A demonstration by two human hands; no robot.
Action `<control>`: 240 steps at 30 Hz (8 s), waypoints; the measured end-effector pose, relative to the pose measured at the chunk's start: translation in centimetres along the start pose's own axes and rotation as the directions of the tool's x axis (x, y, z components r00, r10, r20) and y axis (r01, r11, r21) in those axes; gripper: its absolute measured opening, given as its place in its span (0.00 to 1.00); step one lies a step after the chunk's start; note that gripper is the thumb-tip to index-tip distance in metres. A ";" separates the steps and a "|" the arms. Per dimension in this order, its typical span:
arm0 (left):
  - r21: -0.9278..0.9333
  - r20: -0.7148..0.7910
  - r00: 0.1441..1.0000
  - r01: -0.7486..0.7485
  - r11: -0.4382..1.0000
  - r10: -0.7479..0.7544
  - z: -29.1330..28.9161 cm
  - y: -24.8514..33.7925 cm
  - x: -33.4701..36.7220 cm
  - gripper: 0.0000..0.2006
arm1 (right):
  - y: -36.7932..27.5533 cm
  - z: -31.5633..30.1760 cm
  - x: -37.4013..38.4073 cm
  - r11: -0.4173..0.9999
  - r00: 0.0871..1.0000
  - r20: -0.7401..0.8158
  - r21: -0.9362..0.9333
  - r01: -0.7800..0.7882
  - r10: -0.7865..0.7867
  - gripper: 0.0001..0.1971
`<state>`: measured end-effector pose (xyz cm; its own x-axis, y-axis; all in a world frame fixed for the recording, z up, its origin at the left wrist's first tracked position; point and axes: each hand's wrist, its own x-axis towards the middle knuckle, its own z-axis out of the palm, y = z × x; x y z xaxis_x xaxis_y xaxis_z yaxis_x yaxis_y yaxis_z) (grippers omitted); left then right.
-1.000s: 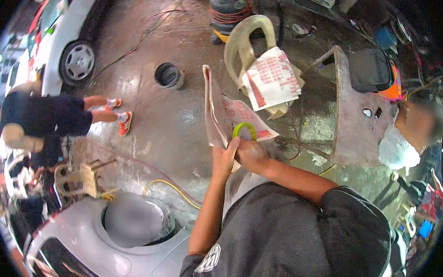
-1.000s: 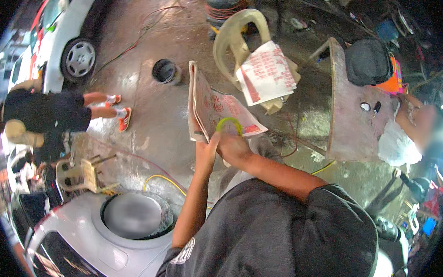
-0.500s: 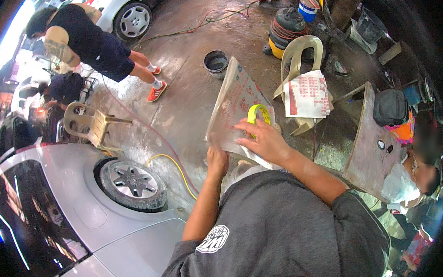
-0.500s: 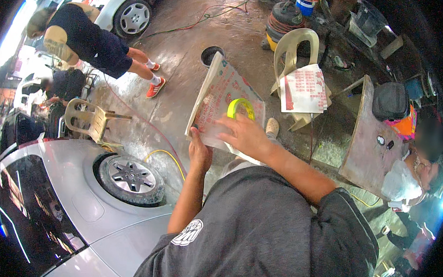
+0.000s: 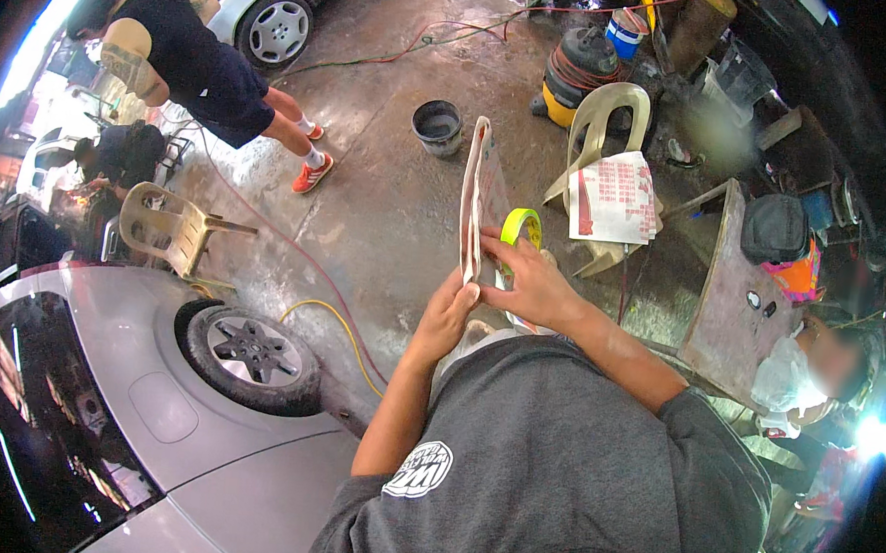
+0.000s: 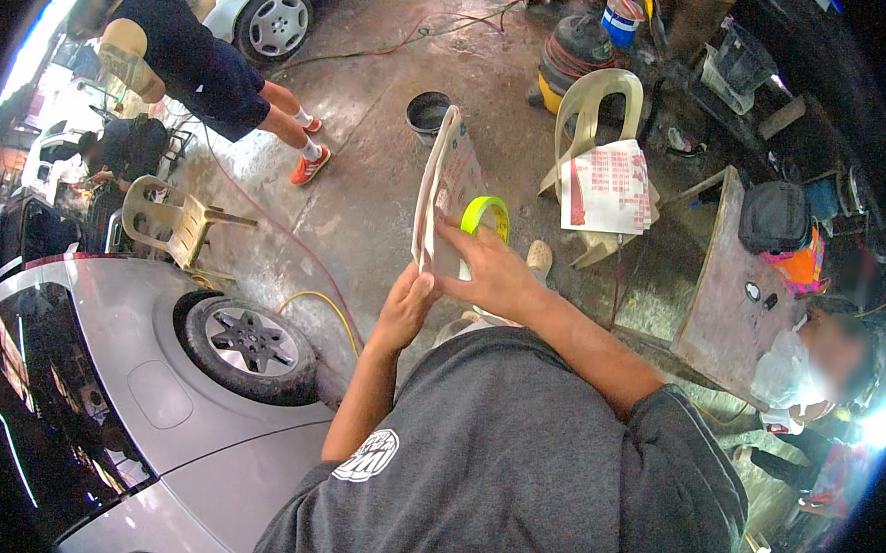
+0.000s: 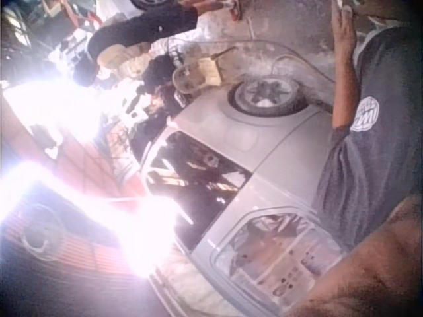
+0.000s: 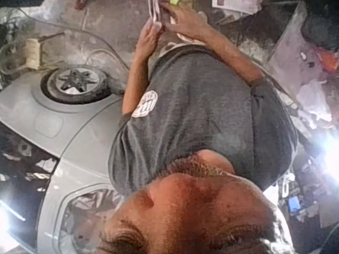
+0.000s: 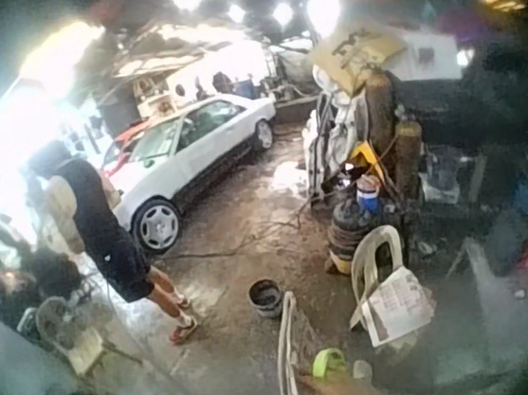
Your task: The person applies newspaper sheets to the side of a silver car using yellow masking tape. They smooth the paper against the vehicle's surface and secure the edges with tape, covering the door and window areas. The person handles the newspaper and tape roll repeatedly to ensure the masking is secure.
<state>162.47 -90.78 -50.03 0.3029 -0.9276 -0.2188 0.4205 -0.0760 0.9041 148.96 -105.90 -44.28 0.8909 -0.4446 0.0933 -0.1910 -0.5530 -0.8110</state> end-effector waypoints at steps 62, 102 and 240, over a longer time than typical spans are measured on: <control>-0.220 -0.195 0.861 0.428 0.877 -0.469 15.1 -38.6 49.3 0.18 | 15.2 -49.8 -12.6 0.361 0.105 -0.968 -0.185 -0.914 -0.229 0.18; 0.052 0.682 0.710 0.189 0.981 -0.174 13.6 -5.3 35.2 0.34 | 13.2 -27.9 5.8 0.970 0.897 0.374 -0.049 -0.236 0.237 0.10; 0.819 -0.572 0.419 0.254 0.514 0.705 -11.2 21.3 -13.0 0.27 | 14.2 7.1 31.7 0.932 0.863 0.463 -0.181 0.316 -0.203 0.20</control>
<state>177.08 -76.29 -32.06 0.9128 -0.2330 0.3355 -0.4076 -0.5740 0.7102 177.44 -122.85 -56.99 0.9983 0.0543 -0.0223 0.0287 -0.7827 -0.6217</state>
